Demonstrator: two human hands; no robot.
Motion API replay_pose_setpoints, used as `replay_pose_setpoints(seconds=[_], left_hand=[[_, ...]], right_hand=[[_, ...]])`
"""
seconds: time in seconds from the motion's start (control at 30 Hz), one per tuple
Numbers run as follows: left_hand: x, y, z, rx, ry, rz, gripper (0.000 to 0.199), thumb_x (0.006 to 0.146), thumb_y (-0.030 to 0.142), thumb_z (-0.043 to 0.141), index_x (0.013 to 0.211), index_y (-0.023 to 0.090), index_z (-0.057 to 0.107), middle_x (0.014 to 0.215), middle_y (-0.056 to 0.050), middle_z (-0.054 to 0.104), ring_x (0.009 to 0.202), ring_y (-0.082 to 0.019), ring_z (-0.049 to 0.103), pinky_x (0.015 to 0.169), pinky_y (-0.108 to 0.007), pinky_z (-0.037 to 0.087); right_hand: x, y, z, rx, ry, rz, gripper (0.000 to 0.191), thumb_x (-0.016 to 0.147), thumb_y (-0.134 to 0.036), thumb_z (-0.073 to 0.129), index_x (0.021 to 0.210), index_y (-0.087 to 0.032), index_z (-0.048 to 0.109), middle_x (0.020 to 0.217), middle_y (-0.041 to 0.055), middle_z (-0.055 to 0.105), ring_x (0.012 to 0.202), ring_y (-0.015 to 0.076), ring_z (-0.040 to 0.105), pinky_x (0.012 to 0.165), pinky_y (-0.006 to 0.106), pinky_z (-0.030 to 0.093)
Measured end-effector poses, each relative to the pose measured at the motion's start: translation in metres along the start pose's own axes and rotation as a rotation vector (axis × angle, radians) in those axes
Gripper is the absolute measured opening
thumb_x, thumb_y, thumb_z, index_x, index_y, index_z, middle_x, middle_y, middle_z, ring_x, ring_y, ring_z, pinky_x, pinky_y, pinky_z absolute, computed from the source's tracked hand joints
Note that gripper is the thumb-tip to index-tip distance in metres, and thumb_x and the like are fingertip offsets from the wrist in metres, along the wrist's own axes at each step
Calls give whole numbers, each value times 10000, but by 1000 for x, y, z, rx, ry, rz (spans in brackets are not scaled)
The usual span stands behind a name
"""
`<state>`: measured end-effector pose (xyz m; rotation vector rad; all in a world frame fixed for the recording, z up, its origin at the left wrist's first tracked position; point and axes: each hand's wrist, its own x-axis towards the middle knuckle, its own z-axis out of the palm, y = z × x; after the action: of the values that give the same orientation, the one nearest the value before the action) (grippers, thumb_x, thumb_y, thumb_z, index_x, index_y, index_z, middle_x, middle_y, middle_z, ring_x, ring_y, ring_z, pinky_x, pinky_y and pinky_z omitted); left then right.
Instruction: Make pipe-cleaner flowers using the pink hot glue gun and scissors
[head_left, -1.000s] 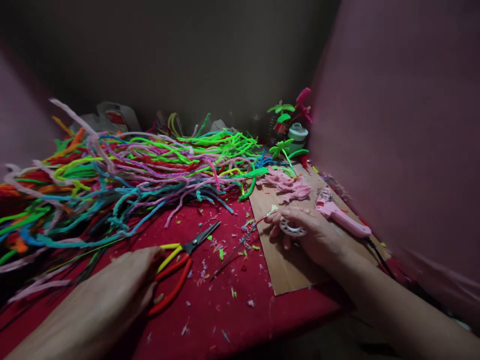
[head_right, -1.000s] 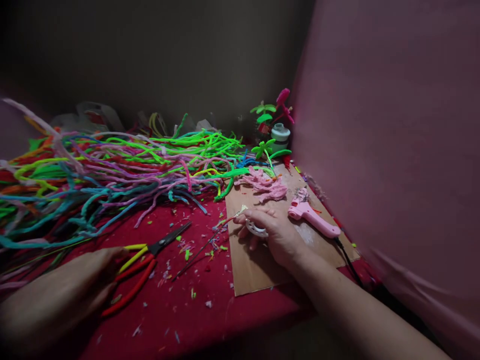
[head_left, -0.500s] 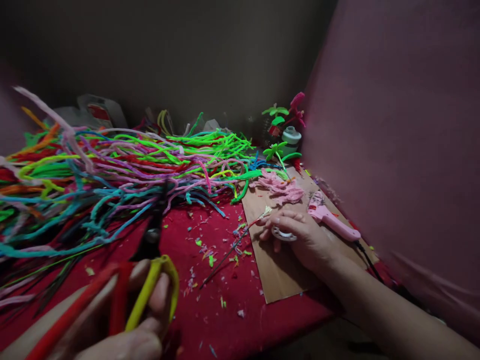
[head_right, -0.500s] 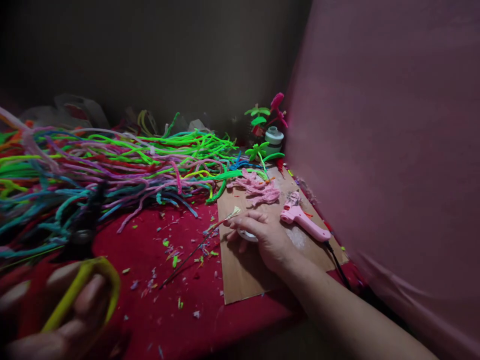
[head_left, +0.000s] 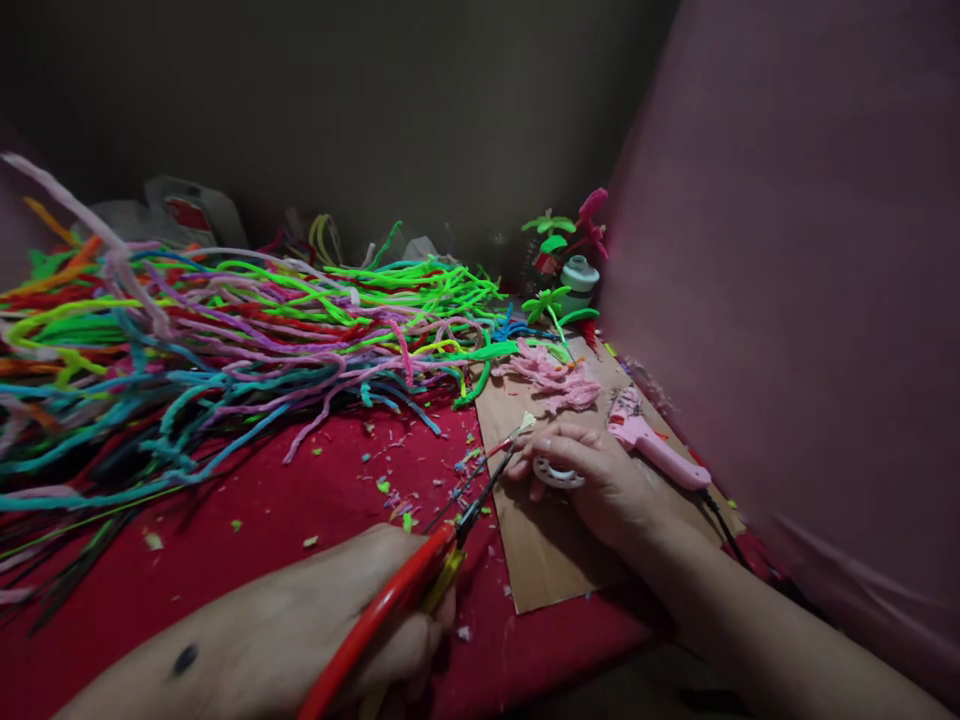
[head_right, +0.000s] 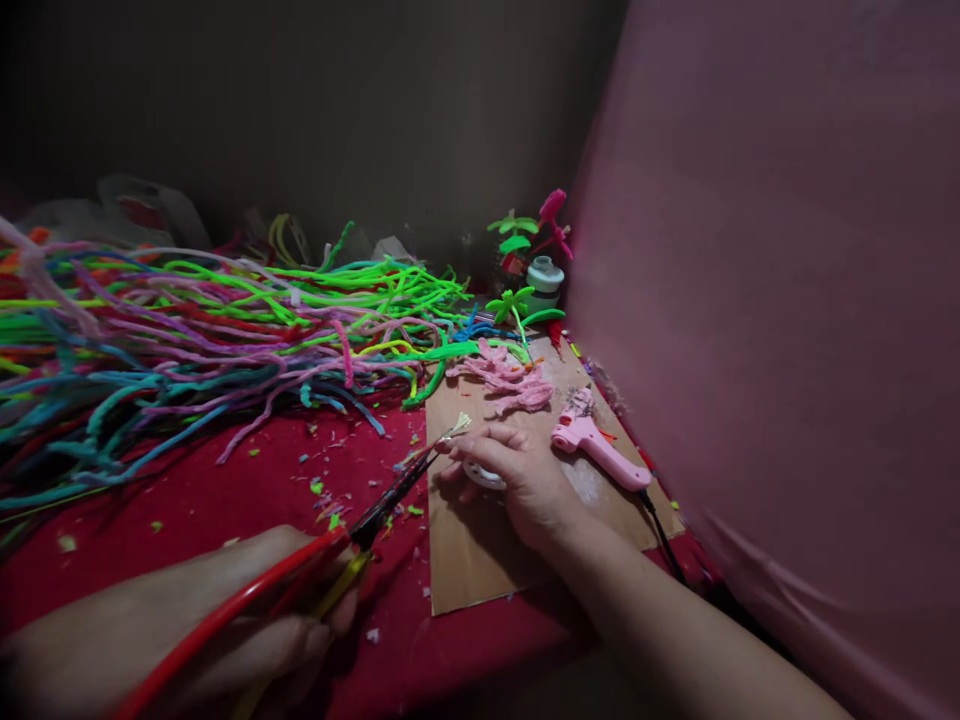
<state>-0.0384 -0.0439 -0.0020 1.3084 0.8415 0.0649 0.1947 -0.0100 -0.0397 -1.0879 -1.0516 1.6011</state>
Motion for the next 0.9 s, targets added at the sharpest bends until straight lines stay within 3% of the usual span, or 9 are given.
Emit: replay_pose_setpoints(seconds=[0.23, 0.6, 0.77, 0.9], left_hand=[[17, 9, 0, 83, -22, -42, 244, 719, 245, 505, 487, 185, 551, 473, 3, 602, 337, -84, 483, 314, -160, 363], [15, 31, 4, 292, 150, -62, 145, 751, 344, 517, 718, 203, 510, 566, 42, 542, 393, -81, 472, 349, -163, 331], [8, 27, 1, 450, 221, -51, 157, 779, 343, 487, 731, 203, 538, 606, 21, 578, 460, -104, 512, 408, -179, 377], [1, 22, -7, 543, 114, -58, 158, 776, 323, 504, 710, 201, 580, 667, -11, 646, 562, -135, 572, 487, -186, 446]], right_hand=[[0, 0, -1, 18, -18, -11, 158, 700, -297, 667, 684, -141, 648, 665, 59, 687, 517, 114, 583, 523, 233, 419], [0, -2, 1, 72, 12, 17, 146, 665, -276, 666, 635, -138, 629, 625, 54, 693, 458, 118, 578, 476, 228, 419], [3, 0, -1, 137, -6, 16, 130, 673, -261, 635, 633, -137, 632, 613, 70, 688, 521, 149, 603, 472, 236, 437], [3, 0, -1, 201, -28, 56, 150, 678, -268, 630, 628, -127, 633, 630, 81, 690, 503, 128, 585, 473, 222, 424]])
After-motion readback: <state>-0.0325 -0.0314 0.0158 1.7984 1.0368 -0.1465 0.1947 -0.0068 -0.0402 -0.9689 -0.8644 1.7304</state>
